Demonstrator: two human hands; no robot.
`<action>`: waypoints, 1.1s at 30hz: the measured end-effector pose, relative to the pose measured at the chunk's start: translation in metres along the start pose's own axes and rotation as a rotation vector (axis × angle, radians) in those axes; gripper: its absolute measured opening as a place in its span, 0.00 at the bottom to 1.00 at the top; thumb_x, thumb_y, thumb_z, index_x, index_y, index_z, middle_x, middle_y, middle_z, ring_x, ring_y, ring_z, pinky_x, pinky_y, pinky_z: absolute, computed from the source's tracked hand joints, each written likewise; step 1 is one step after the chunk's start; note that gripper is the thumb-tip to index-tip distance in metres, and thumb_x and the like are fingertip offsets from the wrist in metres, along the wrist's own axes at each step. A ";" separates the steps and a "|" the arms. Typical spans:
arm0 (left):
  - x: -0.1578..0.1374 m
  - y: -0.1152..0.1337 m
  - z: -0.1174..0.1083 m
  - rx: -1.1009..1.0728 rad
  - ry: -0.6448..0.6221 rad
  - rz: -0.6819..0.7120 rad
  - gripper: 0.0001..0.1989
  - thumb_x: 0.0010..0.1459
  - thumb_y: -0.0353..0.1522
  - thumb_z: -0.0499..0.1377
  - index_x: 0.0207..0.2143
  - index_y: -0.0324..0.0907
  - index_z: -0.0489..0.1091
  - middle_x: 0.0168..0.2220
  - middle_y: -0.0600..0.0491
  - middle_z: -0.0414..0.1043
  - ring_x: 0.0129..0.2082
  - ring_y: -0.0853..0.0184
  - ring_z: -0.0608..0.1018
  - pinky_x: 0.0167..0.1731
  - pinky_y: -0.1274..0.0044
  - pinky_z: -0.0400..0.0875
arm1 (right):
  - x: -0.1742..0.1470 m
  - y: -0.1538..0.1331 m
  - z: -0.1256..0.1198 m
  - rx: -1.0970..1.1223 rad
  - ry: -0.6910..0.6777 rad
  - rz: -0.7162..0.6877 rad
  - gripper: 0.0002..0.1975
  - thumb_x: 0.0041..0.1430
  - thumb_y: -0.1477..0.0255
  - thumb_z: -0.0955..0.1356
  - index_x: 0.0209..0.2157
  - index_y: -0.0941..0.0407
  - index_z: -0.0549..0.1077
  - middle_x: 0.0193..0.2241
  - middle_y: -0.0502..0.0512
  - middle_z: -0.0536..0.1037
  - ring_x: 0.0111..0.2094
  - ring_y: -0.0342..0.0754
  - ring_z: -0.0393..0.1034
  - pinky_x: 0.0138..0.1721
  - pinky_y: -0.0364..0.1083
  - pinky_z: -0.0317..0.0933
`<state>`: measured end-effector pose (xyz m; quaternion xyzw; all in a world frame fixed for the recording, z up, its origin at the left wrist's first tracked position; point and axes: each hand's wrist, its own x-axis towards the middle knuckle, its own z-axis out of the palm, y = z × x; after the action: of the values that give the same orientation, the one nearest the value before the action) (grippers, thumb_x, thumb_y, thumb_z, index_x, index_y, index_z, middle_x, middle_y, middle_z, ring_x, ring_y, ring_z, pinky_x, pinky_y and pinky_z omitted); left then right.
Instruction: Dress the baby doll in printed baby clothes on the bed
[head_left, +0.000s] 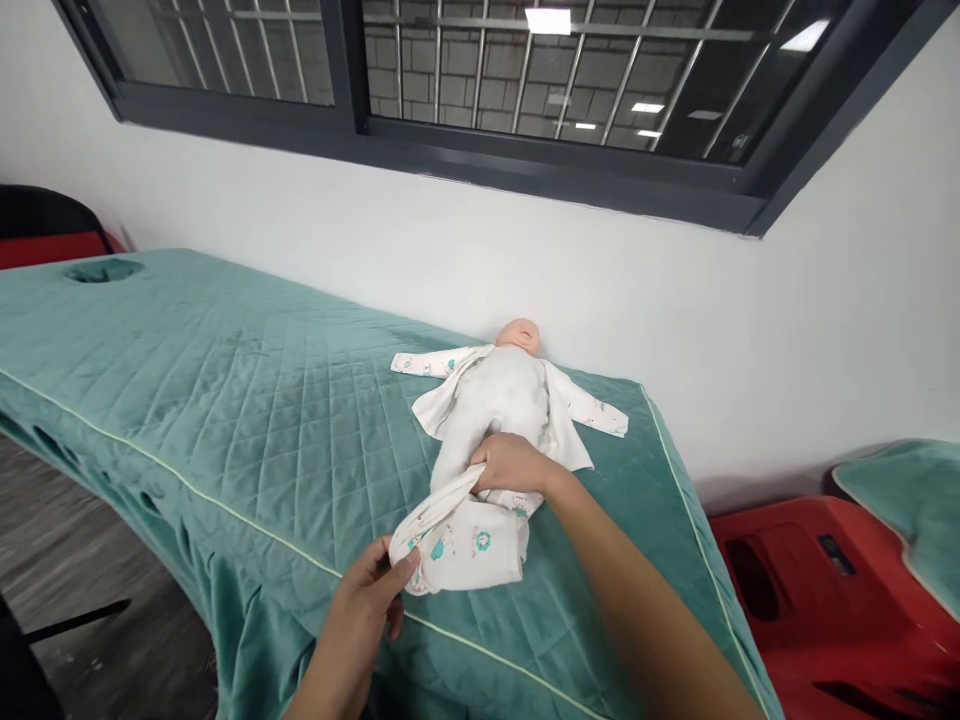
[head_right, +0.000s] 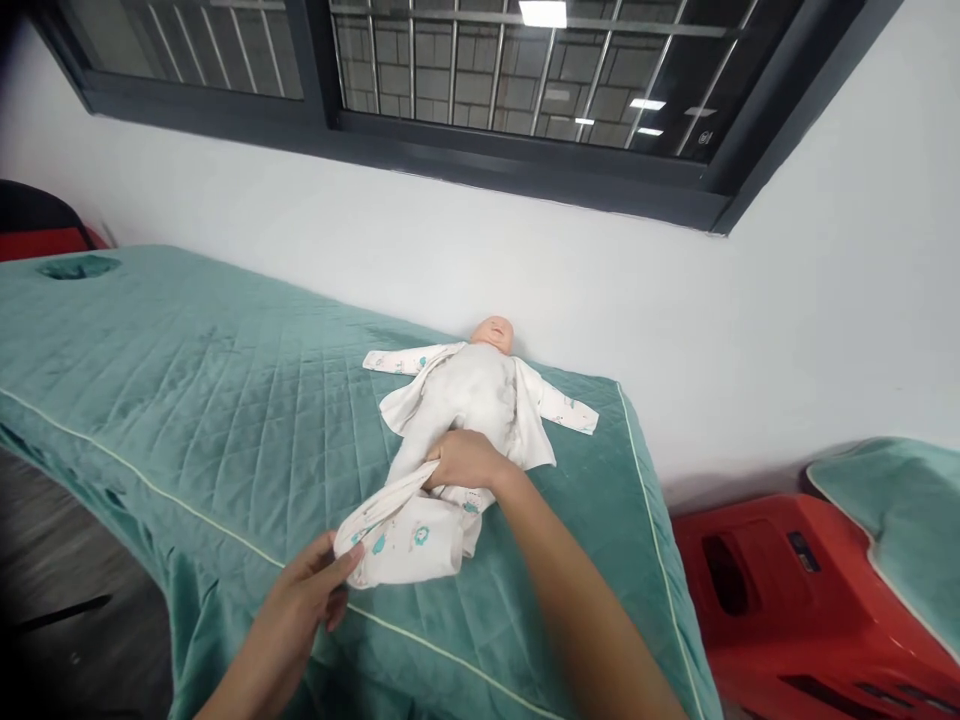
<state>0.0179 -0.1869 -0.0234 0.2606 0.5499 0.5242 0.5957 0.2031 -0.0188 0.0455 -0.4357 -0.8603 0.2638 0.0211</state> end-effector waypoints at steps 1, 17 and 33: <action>0.001 0.000 0.000 0.003 0.012 0.007 0.20 0.45 0.45 0.71 0.30 0.38 0.73 0.24 0.57 0.68 0.15 0.79 0.59 0.12 0.83 0.53 | 0.000 0.000 0.000 -0.006 -0.007 0.004 0.12 0.47 0.63 0.74 0.21 0.57 0.77 0.20 0.48 0.72 0.26 0.42 0.61 0.27 0.43 0.46; 0.027 0.022 0.011 -0.006 -0.355 0.031 0.22 0.59 0.45 0.62 0.49 0.41 0.71 0.30 0.53 0.69 0.27 0.69 0.68 0.27 0.78 0.67 | -0.004 0.016 0.000 0.371 0.013 -0.092 0.05 0.47 0.70 0.71 0.24 0.56 0.73 0.27 0.48 0.73 0.33 0.46 0.67 0.33 0.42 0.57; 0.151 0.046 0.025 0.935 -0.104 0.952 0.09 0.64 0.32 0.51 0.45 0.43 0.68 0.42 0.50 0.75 0.42 0.61 0.75 0.42 0.72 0.69 | -0.011 0.015 0.000 0.540 0.061 -0.003 0.18 0.57 0.54 0.69 0.34 0.56 0.76 0.29 0.49 0.73 0.32 0.47 0.64 0.33 0.44 0.57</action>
<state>0.0019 -0.0277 -0.0338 0.7305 0.5147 0.4232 0.1494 0.2209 -0.0193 0.0409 -0.4206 -0.7584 0.4706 0.1628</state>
